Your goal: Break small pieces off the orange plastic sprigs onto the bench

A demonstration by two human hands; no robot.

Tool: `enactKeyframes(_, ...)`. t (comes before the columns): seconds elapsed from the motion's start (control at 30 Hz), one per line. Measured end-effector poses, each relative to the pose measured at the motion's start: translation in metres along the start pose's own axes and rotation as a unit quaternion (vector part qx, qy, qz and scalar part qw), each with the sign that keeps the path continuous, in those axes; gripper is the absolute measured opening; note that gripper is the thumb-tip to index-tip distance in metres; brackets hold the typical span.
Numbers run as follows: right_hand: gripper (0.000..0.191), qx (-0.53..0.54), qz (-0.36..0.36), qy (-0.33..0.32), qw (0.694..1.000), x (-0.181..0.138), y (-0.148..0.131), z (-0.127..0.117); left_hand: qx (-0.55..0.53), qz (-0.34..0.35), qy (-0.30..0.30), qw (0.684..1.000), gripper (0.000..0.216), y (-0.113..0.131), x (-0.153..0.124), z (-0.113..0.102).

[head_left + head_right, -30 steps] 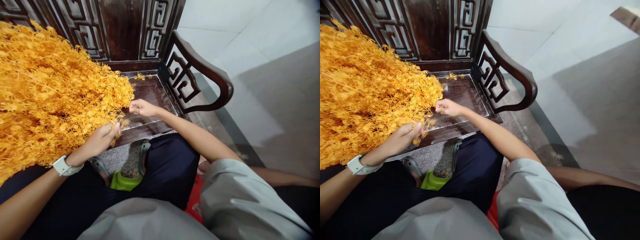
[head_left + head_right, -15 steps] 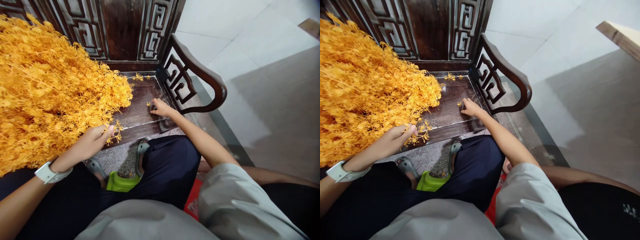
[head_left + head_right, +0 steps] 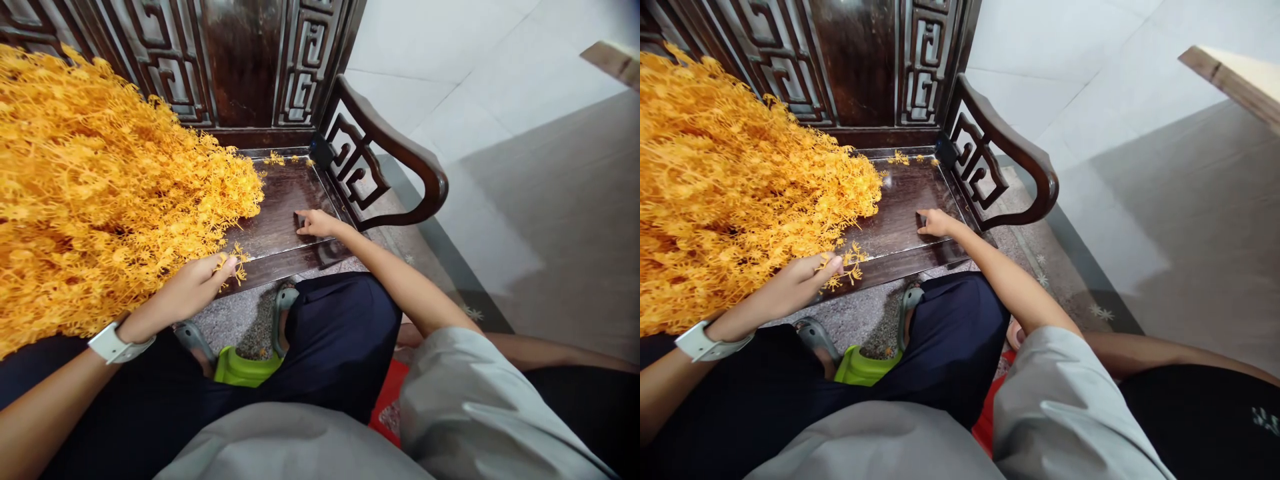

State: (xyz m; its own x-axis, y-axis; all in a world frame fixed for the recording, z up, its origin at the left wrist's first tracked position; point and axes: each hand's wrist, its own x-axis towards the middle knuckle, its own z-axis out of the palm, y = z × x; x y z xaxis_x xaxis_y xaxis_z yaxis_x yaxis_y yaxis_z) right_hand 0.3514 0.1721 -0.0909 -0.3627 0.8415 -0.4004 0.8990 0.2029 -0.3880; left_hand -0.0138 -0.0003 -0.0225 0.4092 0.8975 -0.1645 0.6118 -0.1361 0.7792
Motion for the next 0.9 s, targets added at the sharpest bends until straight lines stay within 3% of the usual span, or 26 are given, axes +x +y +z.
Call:
enactKeyframes(0.13,0.08,-0.011,0.002,-0.007,1.0,0.0,0.0,-0.002,-0.065,-0.015,0.013,0.998,0.043,0.001,0.003,0.002)
enactKeyframes(0.23,0.077,-0.006,-0.003,-0.018,1.0,-0.002,-0.006,-0.003,-0.191,-0.08,0.021,0.978,0.038,0.008,0.006,0.003)
enactKeyframes(0.3,0.062,0.02,-0.033,-0.032,0.999,-0.005,-0.019,-0.003,-0.313,-0.121,0.043,0.941,0.035,0.014,0.008,0.003)
enactKeyframes(0.4,0.043,0.096,-0.132,-0.048,0.985,-0.016,-0.056,-0.004,-0.474,-0.122,0.1,0.867,0.024,0.023,0.011,-0.001)
enactKeyframes(0.5,0.049,0.159,-0.253,-0.054,0.953,-0.034,-0.102,-0.004,-0.562,-0.109,0.126,0.811,0.016,0.028,0.015,-0.009)
enactKeyframes(0.6,0.056,0.155,-0.344,-0.051,0.925,-0.052,-0.14,-0.003,-0.604,-0.105,0.151,0.776,0.02,0.032,0.017,-0.016)
enactKeyframes(0.77,0.039,0.098,-0.404,0.021,0.909,-0.067,-0.168,0.003,-0.598,-0.094,0.181,0.775,0.028,0.042,0.016,-0.022)
enactKeyframes(0.9,0.029,0.127,-0.434,0.052,0.89,-0.065,-0.173,0.003,-0.588,-0.079,0.177,0.785,0.031,0.042,0.016,-0.022)
